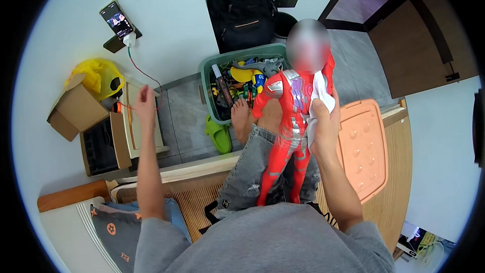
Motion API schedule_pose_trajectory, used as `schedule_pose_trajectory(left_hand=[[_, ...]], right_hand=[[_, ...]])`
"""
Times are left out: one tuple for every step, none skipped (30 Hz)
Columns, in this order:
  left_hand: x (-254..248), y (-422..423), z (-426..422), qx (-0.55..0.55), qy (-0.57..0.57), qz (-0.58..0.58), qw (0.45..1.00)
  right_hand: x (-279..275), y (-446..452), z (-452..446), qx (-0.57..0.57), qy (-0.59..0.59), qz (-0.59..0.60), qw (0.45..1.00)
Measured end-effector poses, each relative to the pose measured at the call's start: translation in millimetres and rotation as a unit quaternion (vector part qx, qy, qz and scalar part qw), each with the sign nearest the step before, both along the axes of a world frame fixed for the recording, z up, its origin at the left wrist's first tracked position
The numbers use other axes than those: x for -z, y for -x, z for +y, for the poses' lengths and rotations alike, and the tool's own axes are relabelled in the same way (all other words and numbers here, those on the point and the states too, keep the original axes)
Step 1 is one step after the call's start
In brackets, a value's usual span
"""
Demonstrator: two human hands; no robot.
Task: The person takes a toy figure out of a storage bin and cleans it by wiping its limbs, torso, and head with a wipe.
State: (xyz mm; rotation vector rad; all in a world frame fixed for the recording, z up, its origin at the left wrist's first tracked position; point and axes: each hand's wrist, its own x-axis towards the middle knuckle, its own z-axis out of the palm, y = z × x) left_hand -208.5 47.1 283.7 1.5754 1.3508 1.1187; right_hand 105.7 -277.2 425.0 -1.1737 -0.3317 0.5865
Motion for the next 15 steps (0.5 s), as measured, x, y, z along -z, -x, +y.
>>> schedule_pose_trajectory(left_hand=[[17,19,30,-0.018,0.005,0.020,1.000],[26,34,56,-0.053,0.043,0.012,0.998],[34,50,81,-0.087,0.080,0.006,0.993],[47,68,107,-0.107,0.052,0.015,0.993],[54,83,132,-0.123,0.023,0.026,0.992],[48,94,155,-0.138,-0.017,0.054,0.989],[39,95,171,-0.152,-0.059,0.081,0.983],[21,88,178,-0.168,-0.058,0.073,0.981],[-4,82,184,-0.188,-0.059,0.065,0.978],[-20,76,198,-0.181,-0.063,0.066,0.979],[-36,70,213,-0.189,-0.091,0.062,0.976],[-49,66,225,-0.200,-0.118,0.059,0.971],[-63,56,234,-0.193,-0.120,0.053,0.972],[-75,45,242,-0.187,-0.123,0.048,0.973],[-77,33,256,-0.166,-0.153,0.071,0.972]], right_hand=[[-1,-1,-1,0.003,-0.001,0.004,1.000],[-1,-2,-2,0.005,-0.003,0.003,1.000],[1,-3,-2,0.008,-0.008,0.008,1.000],[3,-4,-4,0.014,-0.010,0.014,1.000],[5,-5,-5,0.024,-0.011,0.015,1.000],[8,-6,-8,0.026,0.002,-0.006,1.000],[10,-6,-10,0.029,0.015,-0.027,0.999],[8,-4,-10,0.028,0.011,-0.028,0.999],[8,-4,-11,0.037,0.009,-0.024,0.999],[9,-4,-10,0.036,0.019,-0.032,0.999],[11,-4,-10,0.032,0.029,-0.040,0.998],[13,-6,-10,0.037,0.037,-0.051,0.997],[14,-7,-10,0.035,0.035,-0.048,0.998],[14,-8,-11,0.038,0.041,-0.049,0.997],[14,-8,-11,0.038,0.048,-0.050,0.997]])
